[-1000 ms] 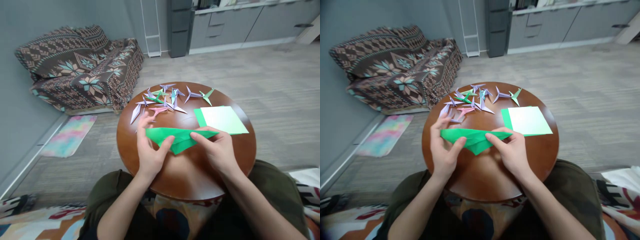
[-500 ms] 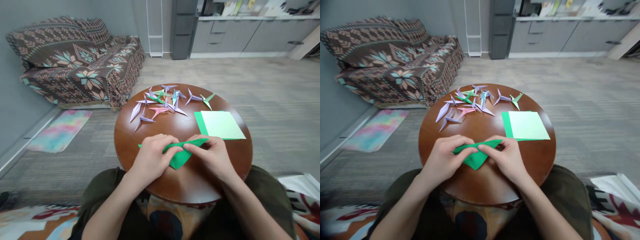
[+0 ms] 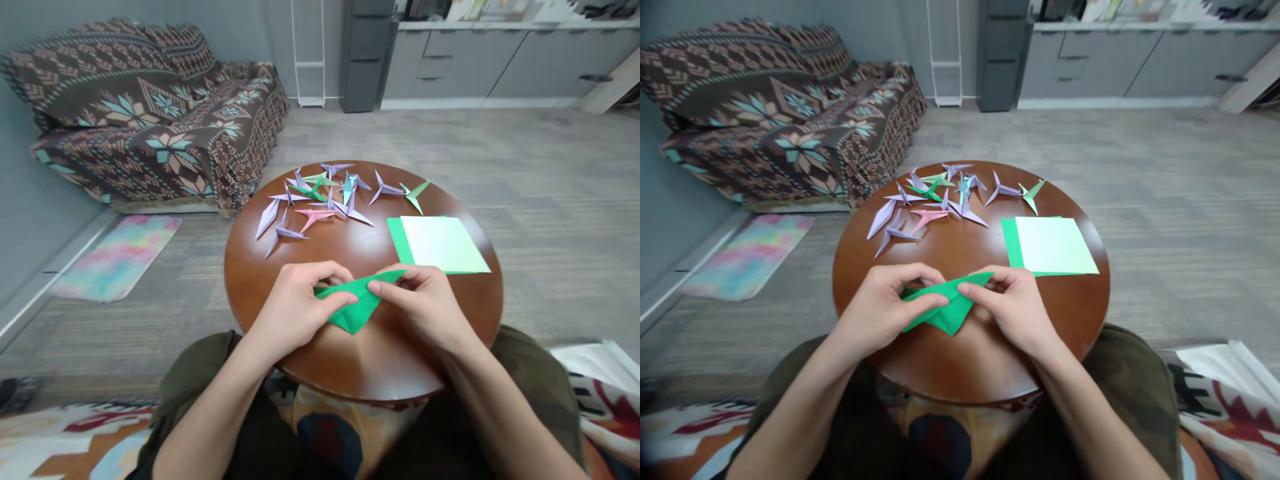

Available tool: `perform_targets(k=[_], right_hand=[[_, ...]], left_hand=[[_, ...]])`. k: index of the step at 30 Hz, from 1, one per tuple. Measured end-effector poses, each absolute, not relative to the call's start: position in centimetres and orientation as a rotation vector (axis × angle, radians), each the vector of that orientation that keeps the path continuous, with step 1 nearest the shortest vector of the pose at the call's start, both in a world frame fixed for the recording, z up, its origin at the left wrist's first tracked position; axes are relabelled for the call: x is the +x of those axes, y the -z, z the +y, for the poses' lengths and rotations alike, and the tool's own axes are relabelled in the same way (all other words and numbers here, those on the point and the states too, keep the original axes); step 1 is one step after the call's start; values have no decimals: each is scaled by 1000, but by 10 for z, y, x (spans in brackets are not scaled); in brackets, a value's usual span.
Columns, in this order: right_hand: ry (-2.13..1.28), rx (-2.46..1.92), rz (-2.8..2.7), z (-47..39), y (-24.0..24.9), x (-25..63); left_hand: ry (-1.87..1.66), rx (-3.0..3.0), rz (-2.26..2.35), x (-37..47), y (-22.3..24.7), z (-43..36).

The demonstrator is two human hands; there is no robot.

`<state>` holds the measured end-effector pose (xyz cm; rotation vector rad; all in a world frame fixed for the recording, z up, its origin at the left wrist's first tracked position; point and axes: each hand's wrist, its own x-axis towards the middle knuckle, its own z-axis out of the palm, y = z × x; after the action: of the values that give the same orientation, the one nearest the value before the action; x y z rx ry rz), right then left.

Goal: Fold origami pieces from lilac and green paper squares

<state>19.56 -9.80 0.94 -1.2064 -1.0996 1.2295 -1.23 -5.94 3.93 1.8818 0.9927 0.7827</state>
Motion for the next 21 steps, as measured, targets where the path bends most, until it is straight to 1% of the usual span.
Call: perform_targets(k=[6, 14, 21], right_hand=[[-1165, -1224, -1145, -102, -14, 190], [-972, -1225, -1249, -103, -21, 204], [-892, -1245, -1268, -102, -21, 208]], left_hand=[[-694, 1882, 987, -10, -42, -60], [-667, 1782, 1029, -17, -45, -58], [-646, 1718, 1020, -17, -45, -60]])
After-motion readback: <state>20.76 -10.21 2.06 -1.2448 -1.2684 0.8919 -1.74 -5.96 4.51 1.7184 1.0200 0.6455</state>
